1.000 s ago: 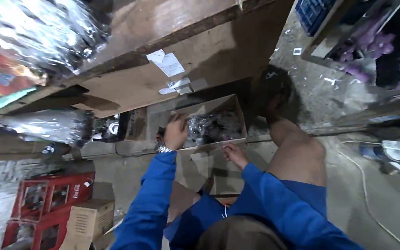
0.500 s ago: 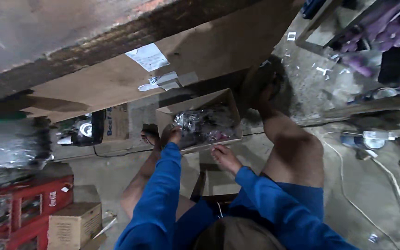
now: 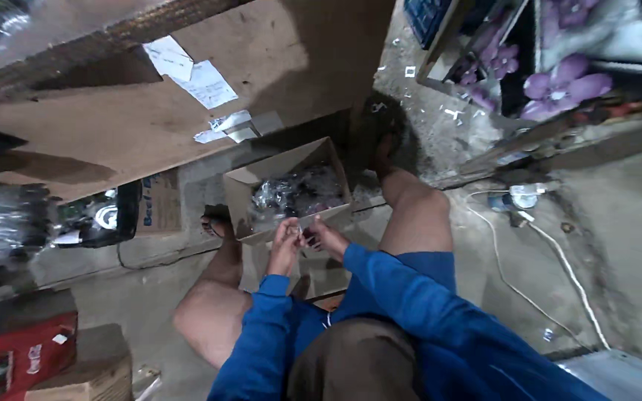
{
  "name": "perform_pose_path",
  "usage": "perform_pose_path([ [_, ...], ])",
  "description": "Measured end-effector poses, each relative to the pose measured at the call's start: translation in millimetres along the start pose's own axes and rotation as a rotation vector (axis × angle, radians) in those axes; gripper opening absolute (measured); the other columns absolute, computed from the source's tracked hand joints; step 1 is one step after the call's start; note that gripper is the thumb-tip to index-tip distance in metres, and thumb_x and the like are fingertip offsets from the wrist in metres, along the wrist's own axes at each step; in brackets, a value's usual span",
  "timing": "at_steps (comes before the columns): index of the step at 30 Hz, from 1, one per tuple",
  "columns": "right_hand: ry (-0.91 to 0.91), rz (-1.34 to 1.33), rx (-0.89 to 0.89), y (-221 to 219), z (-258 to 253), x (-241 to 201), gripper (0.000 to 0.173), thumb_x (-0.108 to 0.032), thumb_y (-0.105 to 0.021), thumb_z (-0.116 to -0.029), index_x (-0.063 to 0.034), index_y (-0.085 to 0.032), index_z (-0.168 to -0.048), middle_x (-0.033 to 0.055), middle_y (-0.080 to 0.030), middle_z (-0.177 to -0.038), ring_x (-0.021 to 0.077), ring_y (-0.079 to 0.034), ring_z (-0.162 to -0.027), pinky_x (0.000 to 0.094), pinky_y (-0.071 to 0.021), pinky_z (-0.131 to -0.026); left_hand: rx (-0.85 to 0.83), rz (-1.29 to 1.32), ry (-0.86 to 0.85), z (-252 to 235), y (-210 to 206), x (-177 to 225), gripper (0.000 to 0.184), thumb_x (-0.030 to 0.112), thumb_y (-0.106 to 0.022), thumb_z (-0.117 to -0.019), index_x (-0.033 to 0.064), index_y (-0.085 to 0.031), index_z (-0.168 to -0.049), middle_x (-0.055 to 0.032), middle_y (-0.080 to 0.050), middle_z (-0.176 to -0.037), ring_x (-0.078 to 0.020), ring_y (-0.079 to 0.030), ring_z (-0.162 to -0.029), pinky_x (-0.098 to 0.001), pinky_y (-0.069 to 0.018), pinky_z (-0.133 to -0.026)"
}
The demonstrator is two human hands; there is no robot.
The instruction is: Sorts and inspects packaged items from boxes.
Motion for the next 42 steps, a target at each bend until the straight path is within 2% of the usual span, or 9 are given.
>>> perform_pose_path([
  [3,0.069,-0.257,0.01,5,9,-6,0.065,-0.054,-0.027,-0.1107,-0.0031,-0.061,-0.132,0.0136,-0.07,-0.114,0.0231,-0.068,-0.1,0.043,-0.0574,-0.087,-0.016,-0.225,0.012,18,-15,-16,0.048,0.01,-0.058,-0.1018,0.0086,-0.044,-0.148,-0.0096,-0.064,-0.093,-0.0189,-0.06,-0.067,-0.0329,-0.0534,-0.056],
  [7,0.18,-0.392,0.18,39,17,-18,0.028,-0.023,-0.057,-0.1069,-0.0033,-0.061,-0.127,0.0117,-0.067,-0.105,0.0185,-0.065,-0.083,0.0352,-0.0567,-0.075,0.027,-0.498,-0.039,27,-10,-22,0.053,0.018,-0.064,-0.0997,0.01,-0.046,-0.149,-0.0078,-0.068,-0.099,-0.0179,-0.065,-0.075,-0.033,-0.0569,-0.062],
  [11,0.263,-0.385,0.223,53,24,-30,0.026,-0.021,-0.059,-0.1054,-0.0031,-0.062,-0.125,0.0117,-0.066,-0.108,0.0185,-0.064,-0.081,0.0352,-0.0576,-0.074,0.02,-0.672,-0.126,26,-7,-13,0.024,0.021,-0.069,-0.0981,0.0086,-0.07,-0.119,-0.0039,-0.072,-0.102,-0.0121,-0.069,-0.086,-0.0306,-0.0596,-0.077],
  [15,0.275,-0.34,0.235,56,26,-33,0.025,-0.018,-0.064,-0.1028,-0.0003,-0.063,-0.12,0.0131,-0.067,-0.108,0.0189,-0.065,-0.081,0.0345,-0.0577,-0.074,0.033,-0.73,-0.134,28,-3,-17,0.017,0.022,-0.071,-0.0971,0.0091,-0.072,-0.108,-0.0019,-0.072,-0.095,-0.0107,-0.068,-0.082,-0.0311,-0.0588,-0.077],
  [19,0.265,-0.276,0.225,49,24,-31,0.027,-0.021,-0.062,-0.1037,0.0009,-0.061,-0.119,0.0109,-0.066,-0.094,0.0168,-0.064,-0.077,0.0337,-0.0574,-0.073,0.07,-0.819,-0.11,31,1,-19,0.02,0.024,-0.066,-0.1006,0.0079,-0.073,-0.11,-0.005,-0.072,-0.094,-0.014,-0.068,-0.078,-0.0364,-0.0594,-0.074],
  [24,0.303,-0.202,0.258,54,23,-33,0.031,-0.021,-0.065,-0.1023,0.0019,-0.06,-0.122,0.0134,-0.067,-0.101,0.0182,-0.066,-0.08,0.0361,-0.0587,-0.076,0.033,-0.868,-0.092,30,-1,-22,0.026,0.025,-0.058,-0.105,0.0043,-0.072,-0.113,-0.0112,-0.073,-0.096,-0.0223,-0.07,-0.083,-0.0484,-0.0599,-0.079],
  [28,0.315,-0.108,0.298,61,19,-33,0.032,-0.018,-0.065,-0.1014,-0.0027,-0.064,-0.13,0.0131,-0.069,-0.112,0.017,-0.068,-0.087,0.0355,-0.0586,-0.08,0.022,-0.853,-0.068,25,5,-34,0.027,0.027,-0.055,-0.1064,0.0068,-0.073,-0.109,-0.008,-0.073,-0.091,-0.0196,-0.069,-0.076,-0.045,-0.0593,-0.073],
  [34,0.335,0.127,0.455,75,25,-43,0.035,-0.035,-0.071,-0.098,-0.0031,-0.071,-0.113,0.0126,-0.073,-0.105,0.0201,-0.071,-0.094,0.0424,-0.0589,-0.09,0.019,-0.886,-0.065,21,6,-36,0.029,0.029,-0.053,-0.1072,0.0101,-0.075,-0.105,-0.0039,-0.074,-0.089,-0.0168,-0.068,-0.073,-0.0427,-0.0578,-0.07],
  [42,0.337,0.245,0.479,76,24,-47,0.041,-0.043,-0.077,-0.0918,-0.0029,-0.07,-0.097,0.0111,-0.071,-0.094,0.0206,-0.068,-0.088,0.0443,-0.0571,-0.085,0.005,-0.878,-0.068,17,18,-36,0.03,0.03,-0.053,-0.1067,0.0106,-0.075,-0.103,-0.002,-0.076,-0.089,-0.0151,-0.067,-0.071,-0.0416,-0.0557,-0.069],
])
Point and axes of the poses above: each hand's wrist, its own z-axis away from the middle knuckle, its own y-axis out of the back of the hand, x = y × z, the point moved 9 cm from there along -z, towards the middle knuckle
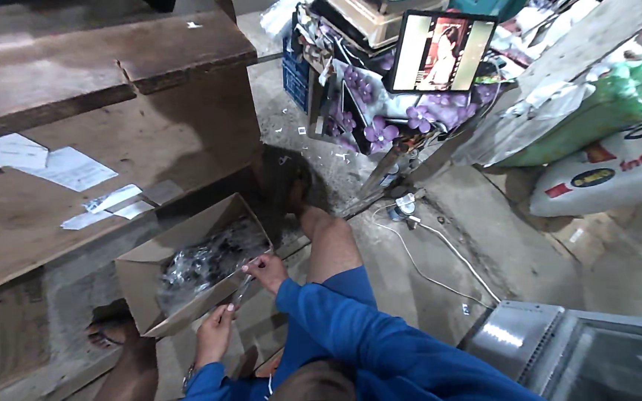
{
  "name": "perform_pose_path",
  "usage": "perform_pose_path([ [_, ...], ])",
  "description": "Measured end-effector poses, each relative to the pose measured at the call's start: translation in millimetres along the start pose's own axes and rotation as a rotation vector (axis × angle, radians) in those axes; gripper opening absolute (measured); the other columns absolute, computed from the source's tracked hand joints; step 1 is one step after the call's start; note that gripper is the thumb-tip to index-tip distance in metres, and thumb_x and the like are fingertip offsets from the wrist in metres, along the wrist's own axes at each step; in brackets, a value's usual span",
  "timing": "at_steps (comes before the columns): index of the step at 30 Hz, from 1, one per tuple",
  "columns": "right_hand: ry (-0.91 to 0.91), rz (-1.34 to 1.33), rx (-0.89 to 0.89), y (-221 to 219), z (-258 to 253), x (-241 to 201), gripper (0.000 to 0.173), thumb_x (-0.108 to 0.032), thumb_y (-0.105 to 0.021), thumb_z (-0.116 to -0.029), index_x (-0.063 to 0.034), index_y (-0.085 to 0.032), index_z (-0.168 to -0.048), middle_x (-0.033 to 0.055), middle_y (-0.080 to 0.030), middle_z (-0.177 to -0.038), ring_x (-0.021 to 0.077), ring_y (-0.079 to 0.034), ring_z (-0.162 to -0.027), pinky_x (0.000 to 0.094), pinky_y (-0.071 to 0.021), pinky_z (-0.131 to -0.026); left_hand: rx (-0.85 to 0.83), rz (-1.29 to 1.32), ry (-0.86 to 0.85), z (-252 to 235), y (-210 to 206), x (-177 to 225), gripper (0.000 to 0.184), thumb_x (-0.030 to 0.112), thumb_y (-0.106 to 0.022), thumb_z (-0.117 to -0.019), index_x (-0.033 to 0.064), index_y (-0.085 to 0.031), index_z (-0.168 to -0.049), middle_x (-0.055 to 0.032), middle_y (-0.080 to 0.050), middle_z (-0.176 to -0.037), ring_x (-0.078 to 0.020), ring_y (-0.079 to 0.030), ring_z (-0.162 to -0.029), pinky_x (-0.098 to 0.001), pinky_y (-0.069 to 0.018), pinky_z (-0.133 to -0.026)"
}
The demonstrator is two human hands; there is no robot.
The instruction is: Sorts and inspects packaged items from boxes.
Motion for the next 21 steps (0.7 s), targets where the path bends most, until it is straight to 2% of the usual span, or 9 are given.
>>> perform_pose_path([
  [5,0.054,0.002,-0.062,-8,1,-5,0.04,-0.042,-0.073,-0.0955,-0.0019,-0.07,-0.098,0.0112,-0.071,-0.094,0.0193,-0.068,-0.088,0.0423,-0.0571,-0.085,-0.089,0.069,0.083,2,0,-15,0.027,0.024,-0.052,-0.1079,0.0079,-0.073,-0.108,-0.0042,-0.075,-0.092,-0.0156,-0.066,-0.066,-0.0356,-0.0566,-0.063],
  [7,0.084,0.059,-0.147,-17,8,-11,0.04,-0.042,-0.071,-0.0966,-0.0019,-0.071,-0.102,0.0119,-0.071,-0.098,0.02,-0.068,-0.092,0.043,-0.0568,-0.089,-0.168,0.092,0.097,3,-4,-21,0.028,0.027,-0.055,-0.1059,0.0106,-0.069,-0.123,-0.0065,-0.075,-0.103,-0.0195,-0.071,-0.079,-0.041,-0.061,-0.072],
  [10,0.191,0.192,-0.308,-42,27,-18,0.041,-0.042,-0.07,-0.097,-0.0011,-0.072,-0.103,0.0139,-0.071,-0.101,0.023,-0.068,-0.094,0.0455,-0.0559,-0.091,-0.266,0.219,0.029,6,-17,-8,0.056,0.034,-0.065,-0.0962,0.0088,-0.052,-0.145,-0.0114,-0.068,-0.122,-0.0228,-0.07,-0.105,-0.0444,-0.0593,-0.093],
  [12,0.236,0.237,-0.39,-60,39,-15,0.039,-0.041,-0.072,-0.0959,-0.0019,-0.072,-0.101,0.0142,-0.071,-0.104,0.0242,-0.069,-0.096,0.0469,-0.057,-0.092,-0.237,0.283,-0.016,8,-22,5,0.056,0.029,-0.072,-0.0925,0.0051,-0.055,-0.141,-0.0107,-0.068,-0.124,-0.0182,-0.067,-0.112,-0.0392,-0.0553,-0.101],
  [14,0.247,0.269,-0.432,-71,47,-10,0.04,-0.041,-0.071,-0.096,-0.0019,-0.072,-0.099,0.0148,-0.07,-0.106,0.0252,-0.068,-0.099,0.0473,-0.056,-0.093,-0.164,0.326,-0.018,10,-22,12,0.039,0.016,-0.069,-0.0938,0.0018,-0.063,-0.13,-0.0104,-0.069,-0.123,-0.0152,-0.066,-0.111,-0.036,-0.0546,-0.101],
  [16,0.24,0.286,-0.406,-71,46,-6,0.04,-0.043,-0.071,-0.0958,-0.0025,-0.073,-0.097,0.0141,-0.069,-0.108,0.0245,-0.067,-0.102,0.0461,-0.0554,-0.094,-0.128,0.285,0.003,11,-22,13,0.027,0.014,-0.062,-0.0987,0.0017,-0.067,-0.122,-0.0089,-0.072,-0.111,-0.0143,-0.068,-0.099,-0.0363,-0.0567,-0.093],
  [17,0.22,0.282,-0.38,-68,43,-3,0.04,-0.043,-0.071,-0.0957,-0.0032,-0.073,-0.098,0.0133,-0.07,-0.109,0.0237,-0.067,-0.102,0.0454,-0.0557,-0.094,-0.121,0.248,0.014,10,-22,13,0.023,0.017,-0.058,-0.1021,0.0024,-0.069,-0.116,-0.0076,-0.072,-0.098,-0.0144,-0.068,-0.086,-0.0363,-0.058,-0.083],
  [19,0.175,0.279,-0.325,-60,36,-2,0.041,-0.046,-0.07,-0.0959,-0.0043,-0.073,-0.097,0.0124,-0.069,-0.109,0.0233,-0.068,-0.097,0.0454,-0.0578,-0.091,-0.132,0.21,0.027,9,-23,12,0.028,0.023,-0.05,-0.1079,0.0043,-0.07,-0.106,-0.0054,-0.066,-0.082,-0.0149,-0.062,-0.069,-0.0349,-0.0547,-0.069],
  [21,0.127,0.27,-0.295,-52,31,-2,0.045,-0.048,-0.069,-0.0957,-0.004,-0.073,-0.097,0.0128,-0.07,-0.107,0.0241,-0.068,-0.098,0.0469,-0.0567,-0.092,-0.138,0.236,0.035,9,-25,16,0.032,0.028,-0.045,-0.1094,0.008,-0.069,-0.106,-0.0026,-0.064,-0.082,-0.0129,-0.057,-0.068,-0.0323,-0.0515,-0.066],
])
Point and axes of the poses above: each hand's wrist, its own z-axis away from the middle knuckle, its own y-axis out of the back of the hand, x = y × z, the point moved 9 cm from there along -z, towards the middle knuckle
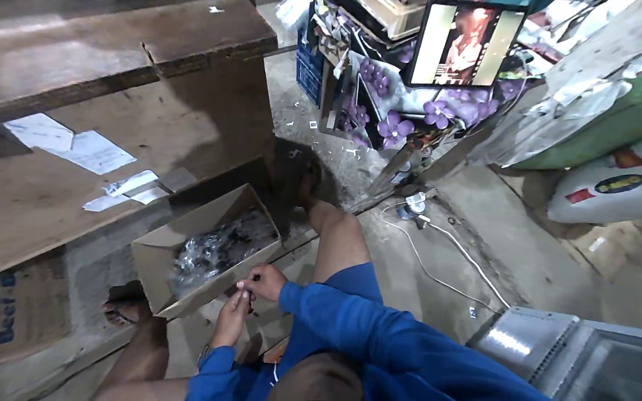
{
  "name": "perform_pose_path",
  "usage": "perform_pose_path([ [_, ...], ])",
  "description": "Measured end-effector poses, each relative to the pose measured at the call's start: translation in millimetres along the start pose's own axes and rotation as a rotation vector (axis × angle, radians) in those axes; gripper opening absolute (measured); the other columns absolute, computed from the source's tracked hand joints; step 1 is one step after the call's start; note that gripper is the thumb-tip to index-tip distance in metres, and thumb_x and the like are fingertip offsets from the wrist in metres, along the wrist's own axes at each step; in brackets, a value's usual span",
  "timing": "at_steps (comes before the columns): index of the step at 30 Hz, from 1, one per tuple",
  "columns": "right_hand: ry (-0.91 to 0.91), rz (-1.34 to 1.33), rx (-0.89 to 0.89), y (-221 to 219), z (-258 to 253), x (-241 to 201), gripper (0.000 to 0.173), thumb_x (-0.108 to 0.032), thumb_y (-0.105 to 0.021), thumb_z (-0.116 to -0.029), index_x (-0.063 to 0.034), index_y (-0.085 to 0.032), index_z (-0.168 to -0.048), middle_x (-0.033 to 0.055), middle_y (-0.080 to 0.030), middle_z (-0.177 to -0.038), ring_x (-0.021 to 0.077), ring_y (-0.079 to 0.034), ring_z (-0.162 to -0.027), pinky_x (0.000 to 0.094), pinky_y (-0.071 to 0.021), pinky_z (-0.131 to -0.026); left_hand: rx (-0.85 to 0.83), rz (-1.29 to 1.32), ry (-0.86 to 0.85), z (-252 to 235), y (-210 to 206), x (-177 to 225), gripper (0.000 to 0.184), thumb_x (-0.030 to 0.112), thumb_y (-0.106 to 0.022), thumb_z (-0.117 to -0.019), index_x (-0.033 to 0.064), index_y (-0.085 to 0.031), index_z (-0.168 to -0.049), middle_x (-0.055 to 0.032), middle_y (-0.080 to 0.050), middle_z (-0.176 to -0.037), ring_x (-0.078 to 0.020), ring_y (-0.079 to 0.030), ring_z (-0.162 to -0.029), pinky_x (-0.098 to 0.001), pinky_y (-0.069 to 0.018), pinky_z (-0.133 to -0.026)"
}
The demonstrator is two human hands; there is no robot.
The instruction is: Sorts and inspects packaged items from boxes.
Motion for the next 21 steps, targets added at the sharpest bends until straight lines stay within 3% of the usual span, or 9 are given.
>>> perform_pose_path([
  [9,-0.13,-0.103,0.234,57,-10,12,0.042,-0.045,-0.068,-0.0978,-0.0029,-0.073,-0.097,0.0119,-0.071,-0.097,0.022,-0.068,-0.09,0.0461,-0.0561,-0.088,-0.056,0.108,0.036,0,-8,3,0.034,0.03,-0.041,-0.109,0.01,-0.066,-0.098,0.0045,-0.046,-0.062,-0.0088,-0.044,-0.054,-0.0264,-0.0416,-0.056],
  [15,-0.149,-0.107,0.355,87,-12,16,0.043,-0.049,-0.068,-0.0968,-0.0056,-0.072,-0.092,0.0095,-0.07,-0.091,0.0208,-0.067,-0.086,0.0463,-0.056,-0.083,-0.129,0.131,0.042,4,-14,7,0.035,0.031,-0.041,-0.1084,0.01,-0.067,-0.098,0.0046,-0.049,-0.063,-0.0084,-0.047,-0.055,-0.0252,-0.0431,-0.056],
  [19,-0.152,-0.123,0.42,107,-8,7,0.039,-0.043,-0.07,-0.0975,-0.0049,-0.075,-0.098,0.0114,-0.073,-0.099,0.0218,-0.07,-0.093,0.0466,-0.0566,-0.091,-0.156,0.057,0.038,2,-14,9,0.036,0.031,-0.041,-0.1087,0.0073,-0.068,-0.104,0.0015,-0.057,-0.07,-0.0104,-0.053,-0.06,-0.0279,-0.0485,-0.06],
  [21,-0.174,-0.148,0.417,108,-2,1,0.04,-0.043,-0.07,-0.098,-0.0031,-0.074,-0.102,0.0148,-0.073,-0.099,0.0255,-0.069,-0.092,0.0497,-0.0566,-0.088,-0.156,-0.016,0.038,3,-10,10,0.037,0.031,-0.04,-0.1091,0.0074,-0.068,-0.105,0.001,-0.06,-0.074,-0.0111,-0.055,-0.063,-0.029,-0.05,-0.063],
])
Point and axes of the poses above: each hand's wrist, its own z-axis away from the middle knuckle, its own y-axis out of the back of the hand, x = y × z, the point moved 9 cm from there along -z, towards the middle knuckle
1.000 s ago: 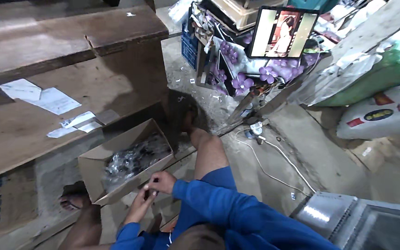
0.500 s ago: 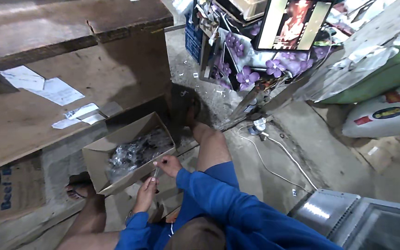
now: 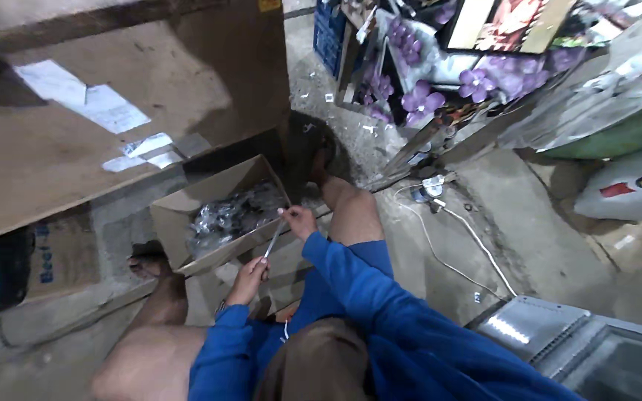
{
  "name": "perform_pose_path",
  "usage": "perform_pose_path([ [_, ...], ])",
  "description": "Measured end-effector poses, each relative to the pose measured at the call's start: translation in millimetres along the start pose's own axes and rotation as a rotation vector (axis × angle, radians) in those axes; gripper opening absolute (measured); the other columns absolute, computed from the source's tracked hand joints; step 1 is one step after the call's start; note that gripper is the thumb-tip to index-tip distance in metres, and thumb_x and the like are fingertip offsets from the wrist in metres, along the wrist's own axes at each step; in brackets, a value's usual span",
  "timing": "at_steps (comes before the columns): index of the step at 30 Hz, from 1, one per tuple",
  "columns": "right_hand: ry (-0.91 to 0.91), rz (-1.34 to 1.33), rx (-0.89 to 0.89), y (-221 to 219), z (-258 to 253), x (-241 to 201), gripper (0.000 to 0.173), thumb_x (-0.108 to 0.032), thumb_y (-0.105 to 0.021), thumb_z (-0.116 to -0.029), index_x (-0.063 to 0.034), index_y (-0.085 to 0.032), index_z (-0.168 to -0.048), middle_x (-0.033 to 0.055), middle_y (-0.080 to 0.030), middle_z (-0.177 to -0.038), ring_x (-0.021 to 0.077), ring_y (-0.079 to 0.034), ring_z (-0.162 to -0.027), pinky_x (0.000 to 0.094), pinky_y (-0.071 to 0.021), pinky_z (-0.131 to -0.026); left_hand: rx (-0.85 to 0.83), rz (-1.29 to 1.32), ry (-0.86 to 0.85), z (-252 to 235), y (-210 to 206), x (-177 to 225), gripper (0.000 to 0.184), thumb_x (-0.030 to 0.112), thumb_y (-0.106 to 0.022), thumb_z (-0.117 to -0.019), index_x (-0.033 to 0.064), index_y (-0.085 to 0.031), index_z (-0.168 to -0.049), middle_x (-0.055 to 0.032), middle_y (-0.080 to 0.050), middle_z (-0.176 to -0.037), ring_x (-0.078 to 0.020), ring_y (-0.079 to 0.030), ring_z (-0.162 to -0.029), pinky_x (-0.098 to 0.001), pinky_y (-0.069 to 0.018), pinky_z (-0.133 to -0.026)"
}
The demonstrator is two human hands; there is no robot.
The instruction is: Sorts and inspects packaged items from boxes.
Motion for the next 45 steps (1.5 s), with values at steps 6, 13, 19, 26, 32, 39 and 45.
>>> perform_pose_path([
  [6,-0.065,-0.383,-0.399,-46,43,-15,0.032,-0.031,-0.052,-0.1087,-0.0043,-0.067,-0.12,0.0048,-0.065,-0.088,0.0123,-0.061,-0.071,0.0312,-0.0557,-0.07,0.298,-0.092,0.002,6,42,-9,0.035,0.025,-0.043,-0.1106,0.0063,-0.07,-0.121,-0.0071,-0.074,-0.112,-0.0165,-0.07,-0.104,-0.0403,-0.056,-0.098],
  [13,-0.453,-0.597,-0.962,-148,129,31,0.032,-0.023,-0.052,-0.1087,-0.0036,-0.058,-0.134,0.0085,-0.069,-0.103,0.0165,-0.068,-0.083,0.0327,-0.0592,-0.078,0.372,1.168,-0.141,15,68,-4,0.035,0.023,-0.029,-0.1128,0.0102,-0.053,-0.134,-0.0128,-0.059,-0.145,-0.0298,-0.058,-0.132,-0.0456,-0.0493,-0.108],
  [19,-0.567,-0.542,-0.857,-155,120,55,0.034,-0.015,-0.056,-0.1049,-0.0061,-0.054,-0.137,0.006,-0.066,-0.095,0.0128,-0.063,-0.071,0.0274,-0.0555,-0.065,0.29,1.353,-0.142,21,53,-3,0.037,0.021,-0.032,-0.1099,0.0007,-0.062,-0.102,-0.0273,-0.064,-0.129,-0.0438,-0.057,-0.13,-0.0564,-0.0445,-0.111],
  [26,-0.214,-0.304,-0.545,-113,70,34,0.027,-0.018,-0.068,-0.0999,-0.0036,-0.071,-0.123,0.0117,-0.073,-0.098,0.0165,-0.068,-0.08,0.033,-0.0582,-0.075,0.244,0.708,-0.018,8,42,-13,0.024,0.009,-0.053,-0.1048,-0.0062,-0.066,-0.119,-0.0189,-0.067,-0.129,-0.0275,-0.066,-0.114,-0.0432,-0.0531,-0.101],
  [32,-0.175,-0.267,-0.542,-116,68,32,0.031,-0.02,-0.069,-0.0997,-0.0036,-0.071,-0.125,0.0138,-0.074,-0.103,0.0202,-0.072,-0.086,0.0366,-0.0614,-0.081,0.451,0.554,-0.001,8,44,-11,0.025,0.015,-0.07,-0.0979,-0.0022,-0.072,-0.117,-0.0172,-0.074,-0.109,-0.0282,-0.072,-0.096,-0.0457,-0.0602,-0.09],
  [39,-0.14,-0.278,-0.544,-120,77,24,0.074,-0.012,-0.076,-0.0922,-0.0135,-0.039,-0.156,0.0161,-0.074,-0.105,0.0244,-0.073,-0.086,0.0408,-0.0618,-0.081,0.539,0.444,-0.027,11,49,-12,0.025,0.01,-0.074,-0.094,0.0033,-0.073,-0.118,-0.0128,-0.073,-0.105,-0.0241,-0.071,-0.092,-0.0441,-0.0611,-0.084],
  [45,-0.12,-0.264,-0.536,-115,76,20,0.074,-0.009,-0.077,-0.0908,-0.0152,-0.041,-0.155,0.0148,-0.074,-0.1,0.024,-0.073,-0.082,0.0406,-0.0619,-0.077,0.484,0.596,-0.007,8,41,-14,0.029,0.007,-0.071,-0.0949,0.0031,-0.068,-0.124,-0.0147,-0.07,-0.101,-0.024,-0.068,-0.082,-0.0422,-0.0602,-0.077],
])
Point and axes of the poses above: each hand's wrist, its own z-axis away from the middle knuckle, its own y-axis out of the back of the hand, x = y × z, the point moved 9 cm from there along -z, towards the middle knuckle
